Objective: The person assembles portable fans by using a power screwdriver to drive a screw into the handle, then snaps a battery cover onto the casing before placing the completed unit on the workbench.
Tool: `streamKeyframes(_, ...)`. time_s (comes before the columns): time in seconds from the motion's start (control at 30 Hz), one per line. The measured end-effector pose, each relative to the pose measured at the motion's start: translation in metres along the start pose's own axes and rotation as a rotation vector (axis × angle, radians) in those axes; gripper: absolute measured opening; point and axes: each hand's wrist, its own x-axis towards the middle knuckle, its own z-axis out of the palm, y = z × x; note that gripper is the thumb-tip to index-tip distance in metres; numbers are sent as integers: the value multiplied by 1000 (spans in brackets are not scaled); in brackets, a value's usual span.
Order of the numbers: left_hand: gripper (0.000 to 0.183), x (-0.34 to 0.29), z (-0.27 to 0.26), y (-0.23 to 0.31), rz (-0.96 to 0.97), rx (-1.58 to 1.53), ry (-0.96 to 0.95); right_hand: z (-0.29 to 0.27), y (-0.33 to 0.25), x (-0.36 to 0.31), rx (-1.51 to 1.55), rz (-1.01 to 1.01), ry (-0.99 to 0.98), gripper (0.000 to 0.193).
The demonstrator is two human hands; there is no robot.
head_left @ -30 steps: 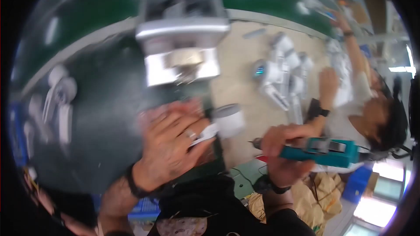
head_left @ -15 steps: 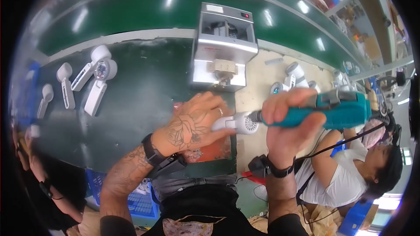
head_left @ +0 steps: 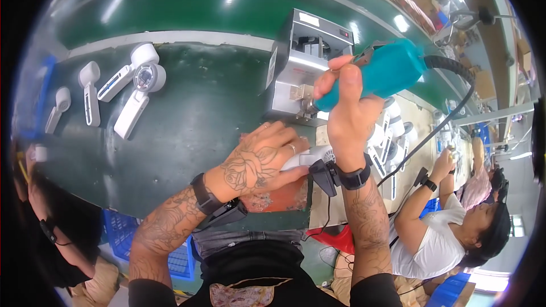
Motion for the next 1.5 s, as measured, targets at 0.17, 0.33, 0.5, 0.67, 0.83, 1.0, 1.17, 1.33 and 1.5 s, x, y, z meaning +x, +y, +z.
streamKeyframes(0.17,43,0,-1,1,-27,17,3,-4,4,0,-43,-22,-22,37)
streamKeyframes(0.33,44,1,0,2,-21,-4,10,-4,2,1,1,23,6,38)
streamKeyframes(0.5,39,0,-2,1,6,-67,-11,-3,2,-12,-17,79,-40,40)
streamKeyframes(0.67,40,2,-3,1,9,-59,-6,-27,-16,-42,32,46,-11,56)
streamKeyframes(0.83,40,1,-1,-1,33,-48,24,-33,-23,-51,14,75,-36,65)
streamKeyframes(1.0,39,0,-2,0,10,-69,6,-31,-18,-57,20,77,-33,65)
streamKeyframes(1.17,38,0,-2,1,1,-75,-8,-32,-13,-63,48,103,-37,59)
streamKeyframes(1.33,38,2,-1,3,-55,-5,-31,-29,-10,-63,61,93,-64,47)
streamKeyframes(1.5,37,0,1,1,-28,29,-14,-26,-7,-65,55,99,-78,42)
